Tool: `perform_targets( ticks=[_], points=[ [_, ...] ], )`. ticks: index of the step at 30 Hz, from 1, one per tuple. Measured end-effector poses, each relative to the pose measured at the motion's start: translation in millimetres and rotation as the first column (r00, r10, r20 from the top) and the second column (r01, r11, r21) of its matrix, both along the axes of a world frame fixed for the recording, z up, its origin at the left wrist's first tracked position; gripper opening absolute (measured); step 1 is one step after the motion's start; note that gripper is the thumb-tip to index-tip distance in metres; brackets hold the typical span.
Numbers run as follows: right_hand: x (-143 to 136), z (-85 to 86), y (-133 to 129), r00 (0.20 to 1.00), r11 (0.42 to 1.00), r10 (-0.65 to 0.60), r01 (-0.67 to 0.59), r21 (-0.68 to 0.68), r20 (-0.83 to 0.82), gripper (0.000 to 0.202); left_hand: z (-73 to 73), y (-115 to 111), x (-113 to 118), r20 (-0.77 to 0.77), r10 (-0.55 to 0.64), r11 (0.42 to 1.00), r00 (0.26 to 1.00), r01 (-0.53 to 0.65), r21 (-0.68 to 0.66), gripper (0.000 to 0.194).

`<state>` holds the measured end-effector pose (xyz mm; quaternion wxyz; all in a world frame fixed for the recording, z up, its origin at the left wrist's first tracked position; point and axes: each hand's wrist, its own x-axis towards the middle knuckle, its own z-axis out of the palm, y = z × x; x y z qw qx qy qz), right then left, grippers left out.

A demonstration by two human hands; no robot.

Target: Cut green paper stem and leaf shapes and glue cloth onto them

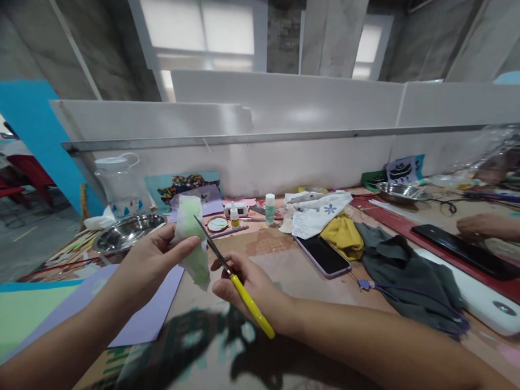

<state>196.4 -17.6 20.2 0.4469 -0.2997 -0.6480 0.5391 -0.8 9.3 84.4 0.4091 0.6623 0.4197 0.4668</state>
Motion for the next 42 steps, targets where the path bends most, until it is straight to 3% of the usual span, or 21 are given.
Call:
perform_targets(
  ticks=[23,31,42],
  points=[
    [-0.7,-6.1,3.3,0.999,1.000,-0.006,0.005,-0.022,-0.051,0.064,-8.7,-2.9,3.6,0.105,-0.058,0.992,0.993,0.070,-0.109,0.040],
    [-2.4,-5.4,3.4,0.997,0.997,-0.031,0.026,-0.068,-0.070,0.069,-5.8,-4.0,8.6,0.108,-0.029,0.995,0.994,0.039,-0.087,0.039],
    [-2.3,-2.9,2.6,0.996,0.995,-0.035,0.027,-0.097,-0.081,0.067,-6.2,-1.2,5.2,0.179,-0.067,0.993,0.982,0.083,-0.083,0.046]
  ],
)
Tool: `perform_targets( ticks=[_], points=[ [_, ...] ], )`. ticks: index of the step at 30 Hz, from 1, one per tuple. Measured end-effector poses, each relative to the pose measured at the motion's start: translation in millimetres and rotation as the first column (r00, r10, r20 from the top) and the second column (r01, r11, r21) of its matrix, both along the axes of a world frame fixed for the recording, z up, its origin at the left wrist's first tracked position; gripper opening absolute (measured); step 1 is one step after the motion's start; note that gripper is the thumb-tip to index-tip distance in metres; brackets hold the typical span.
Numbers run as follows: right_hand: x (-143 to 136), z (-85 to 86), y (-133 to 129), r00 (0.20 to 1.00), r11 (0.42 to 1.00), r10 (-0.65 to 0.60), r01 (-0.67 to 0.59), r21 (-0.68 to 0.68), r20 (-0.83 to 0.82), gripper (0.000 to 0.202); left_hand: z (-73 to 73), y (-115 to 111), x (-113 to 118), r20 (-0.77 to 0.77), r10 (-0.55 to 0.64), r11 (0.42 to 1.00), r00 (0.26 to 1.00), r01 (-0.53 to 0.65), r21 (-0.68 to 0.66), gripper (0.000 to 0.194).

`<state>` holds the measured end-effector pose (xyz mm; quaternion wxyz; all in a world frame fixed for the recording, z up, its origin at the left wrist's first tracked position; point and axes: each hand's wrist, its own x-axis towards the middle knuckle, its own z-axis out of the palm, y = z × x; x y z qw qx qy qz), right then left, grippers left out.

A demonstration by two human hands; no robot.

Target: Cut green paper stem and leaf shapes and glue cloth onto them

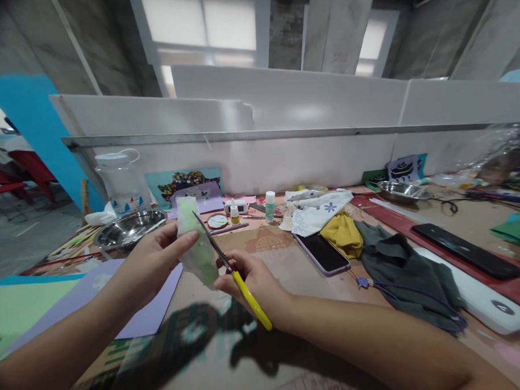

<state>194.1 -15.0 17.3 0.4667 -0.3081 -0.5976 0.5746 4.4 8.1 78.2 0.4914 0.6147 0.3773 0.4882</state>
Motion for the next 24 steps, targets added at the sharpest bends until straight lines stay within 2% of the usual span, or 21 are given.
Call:
perform_targets(
  ticks=[4,11,24],
  points=[
    [0.6,-2.0,0.0,1.000,1.000,0.016,-0.016,0.013,0.003,0.067,1.5,-0.4,-0.9,-0.017,0.019,0.999,1.000,-0.019,0.026,0.038],
    [5.8,5.3,-5.6,0.990,0.980,0.076,-0.097,0.173,0.123,0.062,-0.5,0.9,-3.6,-0.057,0.031,0.998,0.998,-0.027,0.063,0.033],
    [4.8,-1.8,-1.9,0.995,0.989,0.092,-0.097,0.110,0.050,0.057,-0.1,-2.0,-0.6,-0.071,0.009,0.999,0.997,-0.006,0.046,0.032]
  ],
)
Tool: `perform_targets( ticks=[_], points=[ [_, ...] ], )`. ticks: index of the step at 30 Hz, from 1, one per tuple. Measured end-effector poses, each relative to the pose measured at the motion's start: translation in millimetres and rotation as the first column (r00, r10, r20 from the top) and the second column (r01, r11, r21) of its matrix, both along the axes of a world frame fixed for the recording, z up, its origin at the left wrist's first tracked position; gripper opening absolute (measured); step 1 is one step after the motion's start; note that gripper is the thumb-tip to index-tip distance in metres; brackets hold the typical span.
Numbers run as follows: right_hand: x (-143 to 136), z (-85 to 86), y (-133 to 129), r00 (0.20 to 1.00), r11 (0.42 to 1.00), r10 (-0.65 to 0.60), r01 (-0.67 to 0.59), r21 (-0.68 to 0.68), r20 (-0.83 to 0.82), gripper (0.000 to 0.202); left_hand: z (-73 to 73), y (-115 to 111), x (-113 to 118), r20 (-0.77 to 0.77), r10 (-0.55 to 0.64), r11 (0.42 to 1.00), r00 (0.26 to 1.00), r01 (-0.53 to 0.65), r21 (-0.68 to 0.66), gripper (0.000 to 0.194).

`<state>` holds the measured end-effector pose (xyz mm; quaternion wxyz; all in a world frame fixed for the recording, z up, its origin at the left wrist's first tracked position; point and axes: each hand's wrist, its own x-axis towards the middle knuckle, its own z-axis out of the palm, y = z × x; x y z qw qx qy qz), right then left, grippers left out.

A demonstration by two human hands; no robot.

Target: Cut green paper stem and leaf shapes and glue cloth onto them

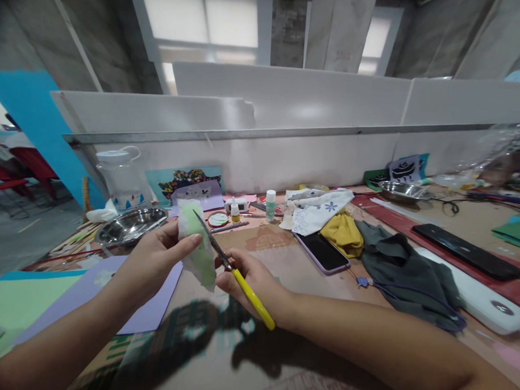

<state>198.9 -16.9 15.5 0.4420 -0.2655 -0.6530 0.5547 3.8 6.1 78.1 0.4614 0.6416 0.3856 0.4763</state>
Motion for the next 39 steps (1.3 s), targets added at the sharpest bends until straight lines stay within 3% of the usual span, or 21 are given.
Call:
perform_targets(
  ticks=[14,32,39],
  points=[
    [-4.1,2.1,-0.3,0.999,0.994,-0.048,0.046,-0.098,-0.020,0.064,-5.8,4.3,-0.1,0.041,0.003,1.000,0.999,-0.003,-0.019,0.033],
    [-2.6,-1.3,1.3,0.998,0.993,-0.065,0.064,-0.103,-0.013,0.068,-3.7,6.4,-1.5,0.119,-0.026,0.999,0.993,0.030,-0.032,0.040],
    [2.2,7.4,-4.6,0.996,1.000,-0.002,0.000,0.021,0.090,0.066,0.5,4.1,-6.7,-0.057,0.058,0.994,0.997,-0.052,0.099,0.034]
  ],
)
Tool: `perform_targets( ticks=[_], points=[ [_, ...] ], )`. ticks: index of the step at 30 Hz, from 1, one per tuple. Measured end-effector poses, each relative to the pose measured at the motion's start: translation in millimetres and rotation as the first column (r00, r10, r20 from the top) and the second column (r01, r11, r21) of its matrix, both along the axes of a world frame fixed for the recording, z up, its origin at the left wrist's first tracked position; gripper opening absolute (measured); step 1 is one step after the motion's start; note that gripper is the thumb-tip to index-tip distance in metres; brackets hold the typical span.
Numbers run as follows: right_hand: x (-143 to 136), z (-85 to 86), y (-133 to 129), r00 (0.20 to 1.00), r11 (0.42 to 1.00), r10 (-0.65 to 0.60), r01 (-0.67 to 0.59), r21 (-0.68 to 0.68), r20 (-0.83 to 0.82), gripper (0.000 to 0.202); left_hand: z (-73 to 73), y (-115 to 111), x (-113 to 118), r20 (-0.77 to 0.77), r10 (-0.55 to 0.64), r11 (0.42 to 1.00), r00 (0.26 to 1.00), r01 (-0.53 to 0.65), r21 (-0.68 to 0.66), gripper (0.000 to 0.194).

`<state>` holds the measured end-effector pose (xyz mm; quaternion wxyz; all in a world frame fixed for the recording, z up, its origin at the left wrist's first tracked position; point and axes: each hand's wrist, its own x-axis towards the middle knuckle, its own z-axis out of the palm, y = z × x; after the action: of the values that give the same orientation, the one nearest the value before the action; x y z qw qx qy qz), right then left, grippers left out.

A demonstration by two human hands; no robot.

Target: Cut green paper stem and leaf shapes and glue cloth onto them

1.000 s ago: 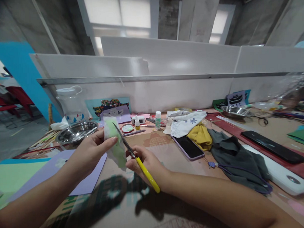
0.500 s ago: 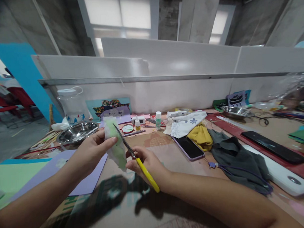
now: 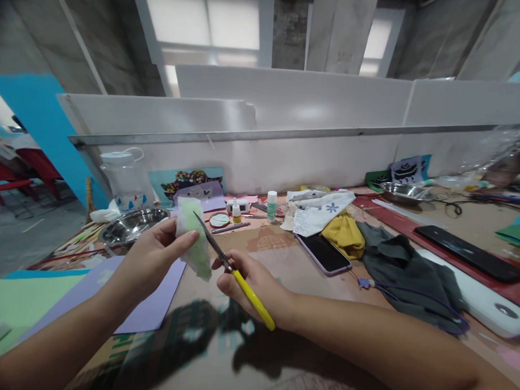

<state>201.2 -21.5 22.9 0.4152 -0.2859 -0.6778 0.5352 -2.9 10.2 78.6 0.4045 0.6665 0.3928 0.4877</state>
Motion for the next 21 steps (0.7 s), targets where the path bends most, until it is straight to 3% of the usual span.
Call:
perform_targets(
  ticks=[4,12,21],
  points=[
    [0.8,3.9,-0.4,1.000,1.000,0.010,-0.010,-0.002,0.020,0.066,2.3,-1.1,1.5,-0.066,0.036,0.999,0.997,-0.034,0.024,0.030],
    [1.0,1.3,1.2,1.000,1.000,-0.007,0.007,0.000,-0.016,0.063,3.5,-3.0,5.1,-0.066,-0.015,1.000,0.998,0.016,0.014,0.026],
    [-2.1,0.7,1.2,0.997,0.993,-0.045,0.039,-0.107,-0.059,0.064,4.0,-4.5,5.2,-0.066,-0.053,0.999,0.996,0.053,-0.004,0.028]
  ],
)
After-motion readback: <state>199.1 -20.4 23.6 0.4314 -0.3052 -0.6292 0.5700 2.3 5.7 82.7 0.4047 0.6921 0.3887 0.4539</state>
